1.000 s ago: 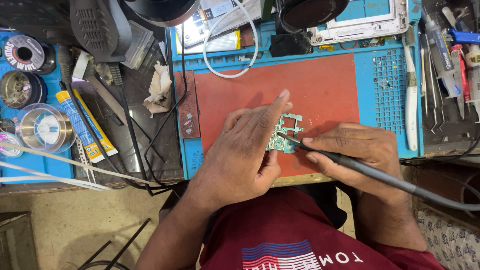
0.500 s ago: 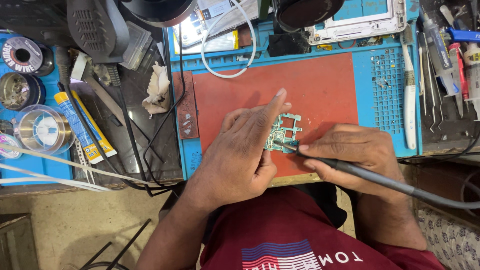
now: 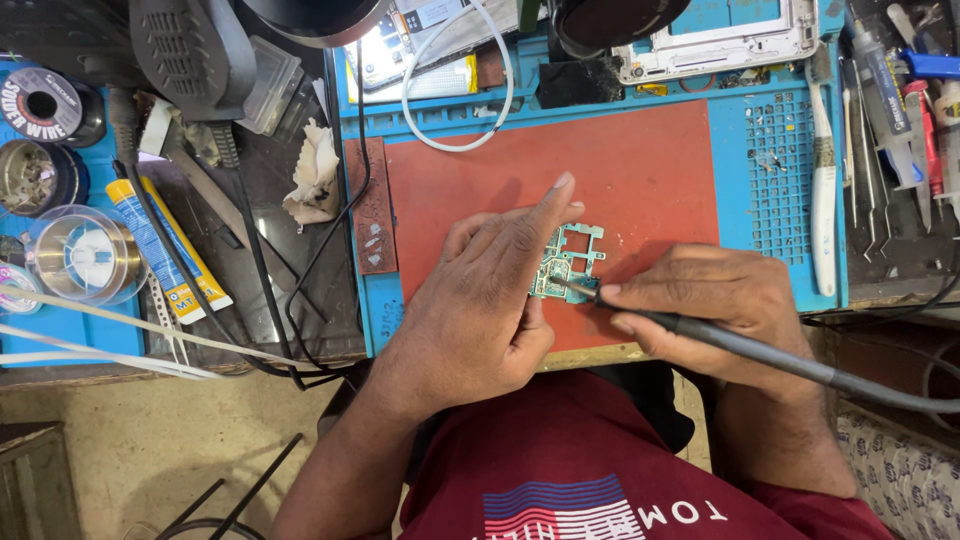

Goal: The person solders a small green circuit board on a red mat using a soldering iron and solder wire. They hold the board with the left hand and apply solder with the right hand, working on multiple points on the board.

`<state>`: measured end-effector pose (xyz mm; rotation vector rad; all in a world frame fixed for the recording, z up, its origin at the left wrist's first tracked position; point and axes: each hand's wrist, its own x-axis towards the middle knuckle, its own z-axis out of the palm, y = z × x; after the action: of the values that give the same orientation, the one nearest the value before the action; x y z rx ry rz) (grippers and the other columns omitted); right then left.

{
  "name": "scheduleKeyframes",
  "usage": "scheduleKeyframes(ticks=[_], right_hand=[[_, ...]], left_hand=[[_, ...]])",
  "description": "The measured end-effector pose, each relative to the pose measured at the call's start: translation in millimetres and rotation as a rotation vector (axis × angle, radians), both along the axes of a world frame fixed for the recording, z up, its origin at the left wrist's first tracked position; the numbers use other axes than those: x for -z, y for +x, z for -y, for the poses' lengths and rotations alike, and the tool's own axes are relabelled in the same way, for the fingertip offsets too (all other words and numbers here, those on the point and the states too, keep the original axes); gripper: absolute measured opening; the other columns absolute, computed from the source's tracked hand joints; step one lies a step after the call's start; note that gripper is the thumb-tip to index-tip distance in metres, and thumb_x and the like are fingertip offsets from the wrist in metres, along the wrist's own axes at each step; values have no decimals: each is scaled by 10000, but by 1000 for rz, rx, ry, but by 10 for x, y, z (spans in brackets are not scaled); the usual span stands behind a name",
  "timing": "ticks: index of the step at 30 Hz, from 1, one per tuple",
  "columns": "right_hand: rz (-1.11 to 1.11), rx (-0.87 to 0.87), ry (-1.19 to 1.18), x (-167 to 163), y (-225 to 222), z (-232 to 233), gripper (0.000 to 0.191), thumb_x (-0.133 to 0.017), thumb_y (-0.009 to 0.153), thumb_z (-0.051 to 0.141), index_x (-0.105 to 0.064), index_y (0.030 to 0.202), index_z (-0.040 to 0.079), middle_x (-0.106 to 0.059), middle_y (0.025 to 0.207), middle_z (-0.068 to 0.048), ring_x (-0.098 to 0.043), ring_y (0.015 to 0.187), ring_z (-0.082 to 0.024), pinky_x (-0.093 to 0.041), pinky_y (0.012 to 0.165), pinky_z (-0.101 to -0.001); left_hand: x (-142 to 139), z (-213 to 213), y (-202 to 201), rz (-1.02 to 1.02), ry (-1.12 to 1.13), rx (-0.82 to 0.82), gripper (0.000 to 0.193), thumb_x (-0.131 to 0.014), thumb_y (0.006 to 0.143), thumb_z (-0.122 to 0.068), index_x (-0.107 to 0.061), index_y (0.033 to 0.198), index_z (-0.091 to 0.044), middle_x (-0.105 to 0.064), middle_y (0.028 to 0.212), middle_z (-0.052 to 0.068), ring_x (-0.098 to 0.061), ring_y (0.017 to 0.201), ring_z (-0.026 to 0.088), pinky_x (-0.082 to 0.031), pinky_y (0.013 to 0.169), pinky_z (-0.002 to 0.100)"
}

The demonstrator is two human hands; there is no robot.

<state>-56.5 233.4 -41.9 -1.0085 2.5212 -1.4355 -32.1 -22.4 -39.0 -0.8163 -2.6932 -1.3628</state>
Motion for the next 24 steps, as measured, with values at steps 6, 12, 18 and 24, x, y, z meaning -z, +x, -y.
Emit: scheduleKeyframes(ticks=[6, 12, 18, 24], right_hand=[[38, 4, -21, -15, 18, 2, 281, -855, 763, 118, -783, 1022, 35, -764, 799, -70, -744, 710, -150, -576, 586, -256], [55, -35, -25, -24, 11, -6, 282, -848, 758, 113, -785, 1017, 19, -783, 813, -76, -743, 700, -159, -581, 577, -253], [42, -7, -59, -24, 29, 3, 253, -835, 775, 117, -780, 1008, 35, -765, 813, -60, -749, 738, -161, -583, 627, -267], [73, -4, -40, -54, 60, 9, 293, -831, 775, 115, -775, 1050, 32, -764, 829, -74, -747, 742, -162, -577, 620, -263]], left_hand=[[-4, 0, 8, 6, 1, -3, 985, -599, 760, 13, -172, 1646, -43, -567, 1513, 127, -547, 1430, 265, -354, 1229, 496], [-6, -2, 1, 7, 2, 5, 980, -591, 769, 21, -162, 1647, -46, -576, 1517, 121, -568, 1408, 257, -349, 1233, 487], [-2, 19, -5, 25, 8, 40, 983, -575, 782, 26, -133, 1655, -65, -571, 1549, 128, -603, 1377, 241, -319, 1262, 473], [11, 8, 4, 9, -1, 41, 982, -576, 795, 19, -113, 1656, -71, -562, 1561, 123, -603, 1386, 235, -314, 1268, 470]])
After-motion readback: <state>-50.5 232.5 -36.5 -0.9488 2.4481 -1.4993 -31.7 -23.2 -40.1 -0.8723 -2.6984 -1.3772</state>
